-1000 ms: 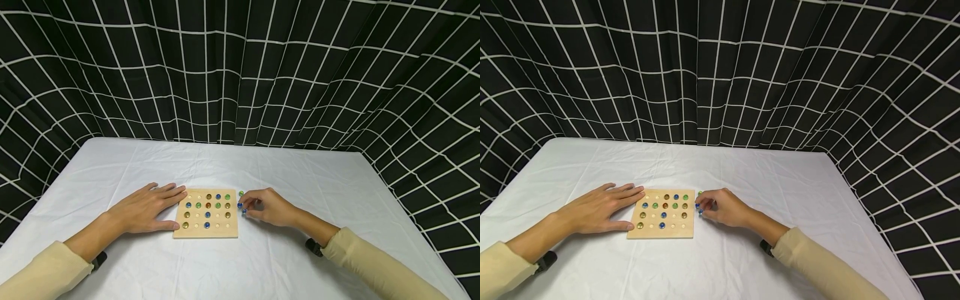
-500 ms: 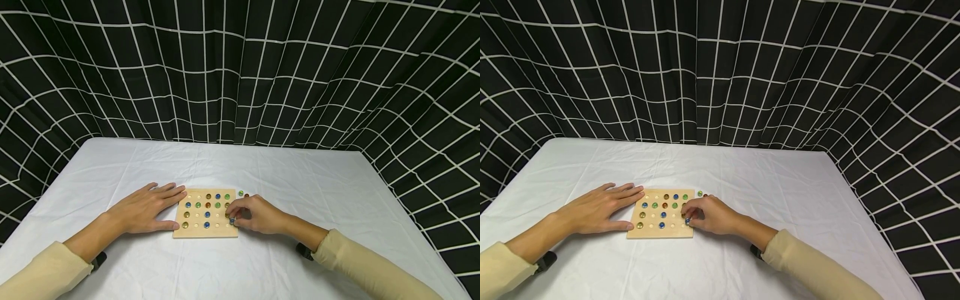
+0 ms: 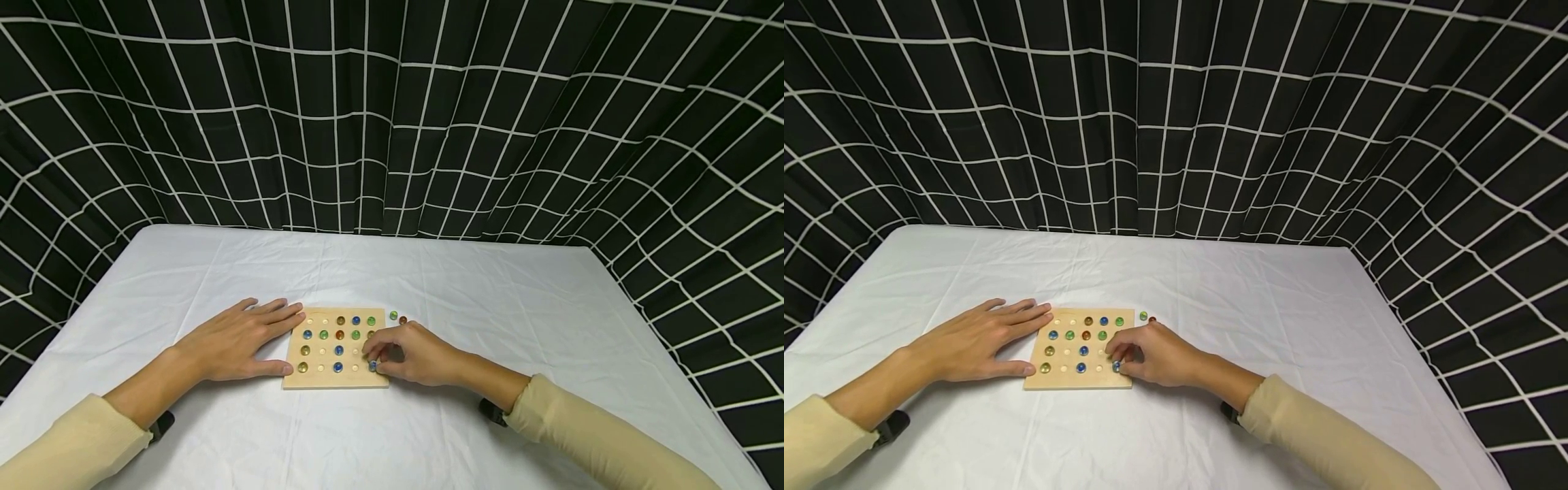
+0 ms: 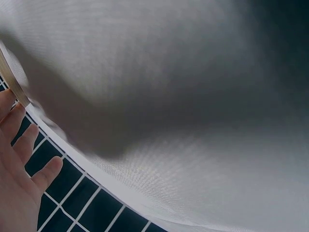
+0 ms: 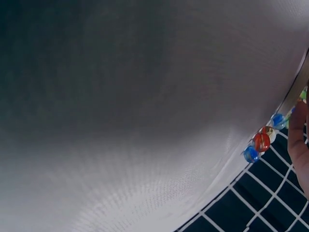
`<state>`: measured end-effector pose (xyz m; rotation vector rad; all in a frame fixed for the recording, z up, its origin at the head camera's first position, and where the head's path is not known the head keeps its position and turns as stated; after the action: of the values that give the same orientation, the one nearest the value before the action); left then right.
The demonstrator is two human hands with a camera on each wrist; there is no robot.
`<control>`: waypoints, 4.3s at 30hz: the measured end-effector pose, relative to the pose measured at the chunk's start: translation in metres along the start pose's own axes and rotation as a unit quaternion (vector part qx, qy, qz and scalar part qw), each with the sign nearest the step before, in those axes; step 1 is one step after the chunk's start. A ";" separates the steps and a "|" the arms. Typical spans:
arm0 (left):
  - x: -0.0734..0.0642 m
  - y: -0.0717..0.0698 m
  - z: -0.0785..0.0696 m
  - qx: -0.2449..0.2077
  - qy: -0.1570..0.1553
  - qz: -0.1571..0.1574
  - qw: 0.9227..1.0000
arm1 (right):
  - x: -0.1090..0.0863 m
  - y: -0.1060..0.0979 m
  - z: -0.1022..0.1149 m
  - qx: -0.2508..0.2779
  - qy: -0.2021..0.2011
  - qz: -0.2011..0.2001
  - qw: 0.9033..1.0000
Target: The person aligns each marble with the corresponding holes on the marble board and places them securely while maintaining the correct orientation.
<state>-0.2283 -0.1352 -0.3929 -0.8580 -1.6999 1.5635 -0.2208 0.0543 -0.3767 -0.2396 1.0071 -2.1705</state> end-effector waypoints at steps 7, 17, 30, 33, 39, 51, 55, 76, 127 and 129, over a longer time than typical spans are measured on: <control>0.000 0.000 0.000 0.002 0.002 -0.003 1.000 | 0.001 0.001 0.001 -0.013 -0.006 -0.004 1.000; 0.000 0.001 0.001 0.003 0.002 -0.003 1.000 | -0.004 -0.031 -0.004 0.004 0.005 -0.045 0.999; 0.000 -0.001 -0.001 -0.002 0.001 -0.003 1.000 | -0.004 -0.068 -0.045 -0.014 0.052 -0.106 0.993; 0.000 -0.001 -0.001 -0.004 0.001 -0.002 1.000 | -0.003 -0.068 -0.054 -0.010 0.061 -0.107 0.992; 0.000 0.000 0.000 -0.006 0.000 0.002 1.000 | 0.000 -0.064 -0.066 -0.009 0.075 -0.100 0.992; 0.001 -0.002 -0.001 -0.005 0.005 -0.006 1.000 | 0.003 -0.060 -0.069 -0.045 0.094 -0.097 0.990; 0.000 -0.001 0.000 -0.002 0.003 -0.006 1.000 | 0.004 -0.059 -0.067 -0.055 0.094 -0.095 0.989; 0.000 0.001 0.001 -0.001 0.002 -0.006 1.000 | 0.003 -0.061 -0.059 -0.057 0.092 -0.106 0.988; 0.000 -0.003 -0.001 -0.003 0.002 0.000 1.000 | 0.014 0.010 0.021 -0.072 -0.031 -0.028 0.997; 0.000 -0.003 -0.001 -0.002 0.002 0.001 1.000 | 0.014 0.011 0.021 -0.083 -0.031 -0.030 0.996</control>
<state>-0.2279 -0.1351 -0.3898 -0.8639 -1.7011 1.5589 -0.2156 0.0272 -0.3720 -0.4159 1.1588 -2.1210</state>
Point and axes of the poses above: each hand's wrist, its own x-axis towards the middle knuckle, its own y-axis out of the palm, z = x × y, the point moved 10 cm from there along x, towards the middle knuckle, and after that the axes turned 14 degrees about y, right-handed, at the moved point
